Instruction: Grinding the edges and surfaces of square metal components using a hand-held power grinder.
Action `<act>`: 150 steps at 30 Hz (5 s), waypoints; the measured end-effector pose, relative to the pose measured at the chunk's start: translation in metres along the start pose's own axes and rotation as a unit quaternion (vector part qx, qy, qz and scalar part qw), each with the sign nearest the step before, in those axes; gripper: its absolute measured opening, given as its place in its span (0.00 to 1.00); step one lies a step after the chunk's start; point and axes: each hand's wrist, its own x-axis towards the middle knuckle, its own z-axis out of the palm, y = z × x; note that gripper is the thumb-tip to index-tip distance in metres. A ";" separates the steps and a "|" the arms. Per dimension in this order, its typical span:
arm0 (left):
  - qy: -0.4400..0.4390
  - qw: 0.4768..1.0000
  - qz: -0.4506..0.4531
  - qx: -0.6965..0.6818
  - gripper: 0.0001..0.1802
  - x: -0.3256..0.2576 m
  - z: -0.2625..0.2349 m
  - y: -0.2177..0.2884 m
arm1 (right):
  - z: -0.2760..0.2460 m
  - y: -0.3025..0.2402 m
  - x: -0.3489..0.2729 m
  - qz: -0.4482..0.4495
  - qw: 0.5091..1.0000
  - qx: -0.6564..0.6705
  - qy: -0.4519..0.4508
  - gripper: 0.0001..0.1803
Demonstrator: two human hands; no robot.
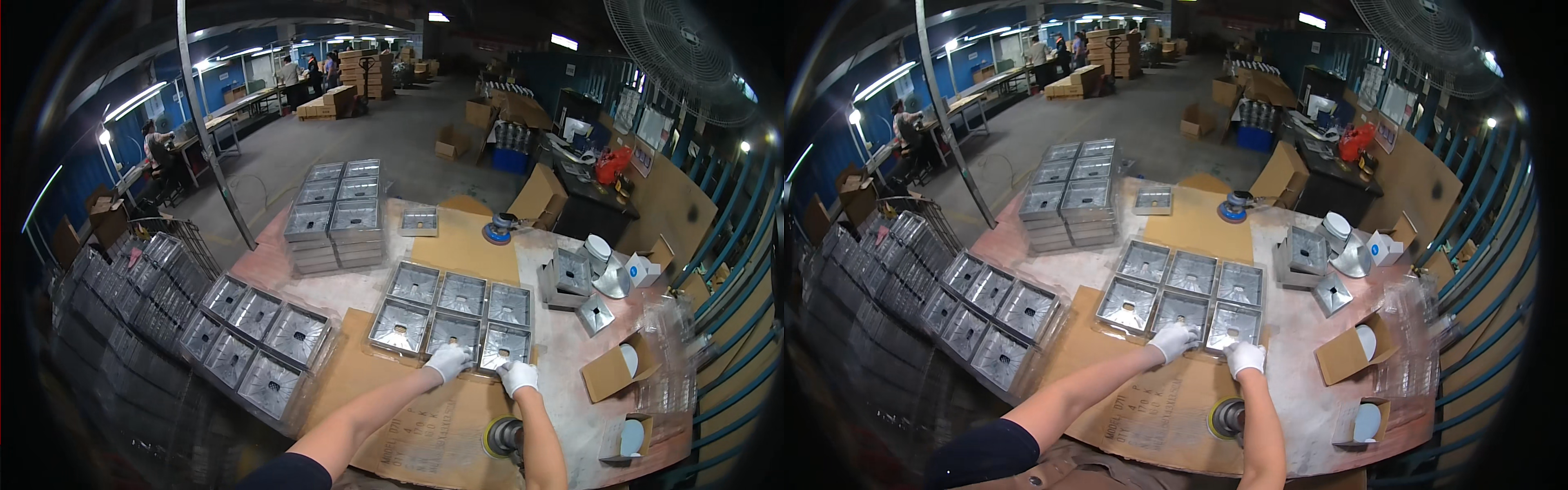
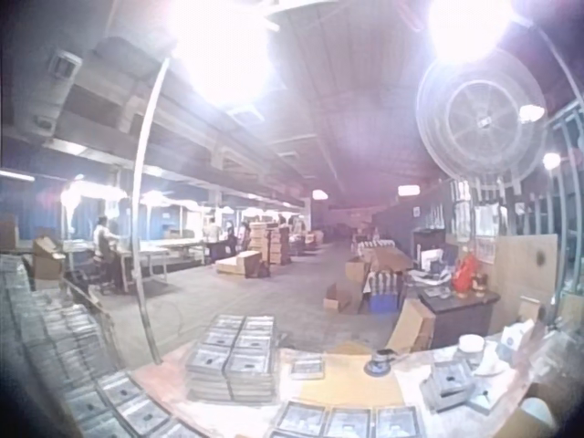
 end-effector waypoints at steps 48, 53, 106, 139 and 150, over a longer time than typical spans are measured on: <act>0.086 0.995 -0.034 -0.037 0.21 -0.197 0.047 0.049 | 0.005 -0.055 0.027 0.086 0.987 0.130 0.049 0.30; 0.087 0.995 -0.035 -0.036 0.21 -0.201 0.045 0.046 | -0.037 -0.063 -0.010 -0.012 0.990 0.134 -0.043 0.30; 0.070 0.995 -0.044 -0.053 0.19 -0.196 0.041 0.050 | -0.065 -0.040 -0.056 -0.065 0.930 0.209 0.294 0.12; 0.059 0.787 -0.138 -0.599 0.54 -0.231 0.021 0.053 | 0.012 -0.154 -0.230 -0.055 0.804 0.542 0.239 0.15; 0.070 0.802 -0.128 -0.579 0.54 -0.229 0.022 0.056 | 0.026 -0.146 -0.228 -0.055 0.826 0.492 0.271 0.20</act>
